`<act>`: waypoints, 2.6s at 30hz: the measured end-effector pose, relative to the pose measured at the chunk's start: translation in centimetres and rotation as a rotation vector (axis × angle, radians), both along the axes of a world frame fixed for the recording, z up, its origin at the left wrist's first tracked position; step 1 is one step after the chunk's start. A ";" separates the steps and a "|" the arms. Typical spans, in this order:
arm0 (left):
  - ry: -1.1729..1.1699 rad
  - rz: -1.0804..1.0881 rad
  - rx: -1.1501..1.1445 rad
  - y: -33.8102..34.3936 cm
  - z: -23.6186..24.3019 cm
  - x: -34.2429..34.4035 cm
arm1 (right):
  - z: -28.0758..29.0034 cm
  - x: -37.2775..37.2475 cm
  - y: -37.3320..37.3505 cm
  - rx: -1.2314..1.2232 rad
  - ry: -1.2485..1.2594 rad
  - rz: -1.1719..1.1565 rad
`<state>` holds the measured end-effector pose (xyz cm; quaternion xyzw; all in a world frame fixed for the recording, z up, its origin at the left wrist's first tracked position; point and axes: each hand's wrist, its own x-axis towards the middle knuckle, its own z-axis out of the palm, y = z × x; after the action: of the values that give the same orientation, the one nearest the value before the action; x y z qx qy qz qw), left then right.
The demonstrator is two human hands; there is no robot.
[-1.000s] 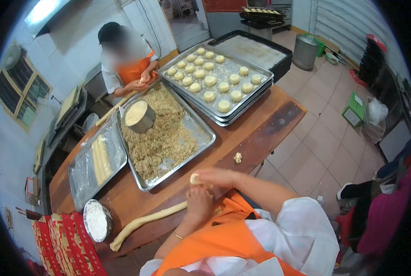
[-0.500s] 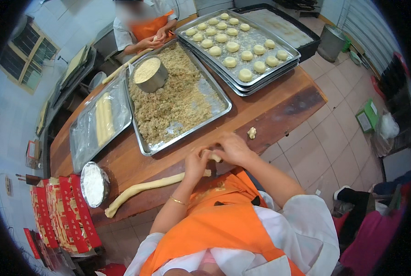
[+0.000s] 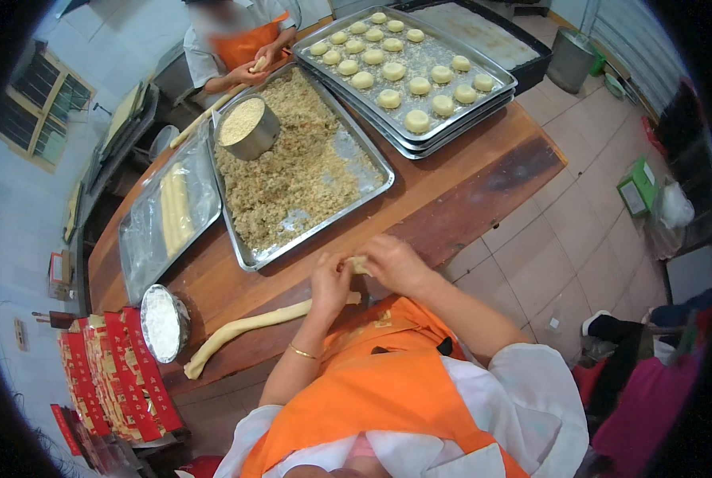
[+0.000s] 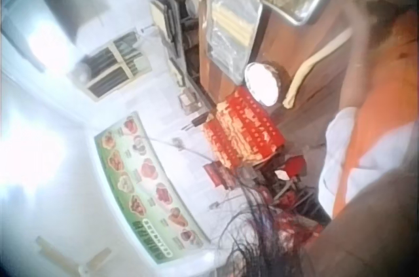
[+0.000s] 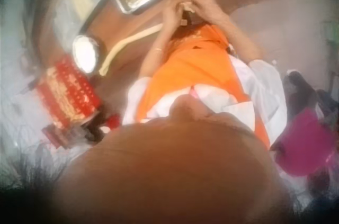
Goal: The person rolls a long piece of dough, pulls off a small section, flattens it, scoops filling from a tray into the center, and seals the dough around the filling into a ball.
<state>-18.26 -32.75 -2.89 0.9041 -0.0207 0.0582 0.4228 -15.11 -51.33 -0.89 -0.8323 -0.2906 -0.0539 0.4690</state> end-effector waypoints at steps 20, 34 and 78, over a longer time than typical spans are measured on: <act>-0.142 -0.632 0.609 -5.5 1.6 7.0 | 2.6 0.8 -6.7 0.332 0.118 -0.440; -0.357 -0.647 0.341 -6.2 -0.1 11.7 | 5.7 -0.3 -8.0 0.283 0.022 -0.424; 0.269 -0.089 -1.566 6.9 3.4 -1.9 | 2.4 17.9 11.7 -0.770 -0.044 0.039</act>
<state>-20.12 -25.85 0.52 0.3415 0.0412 -0.0707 0.9363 2.81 -39.67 1.54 -0.9404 -0.3153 0.0504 0.1167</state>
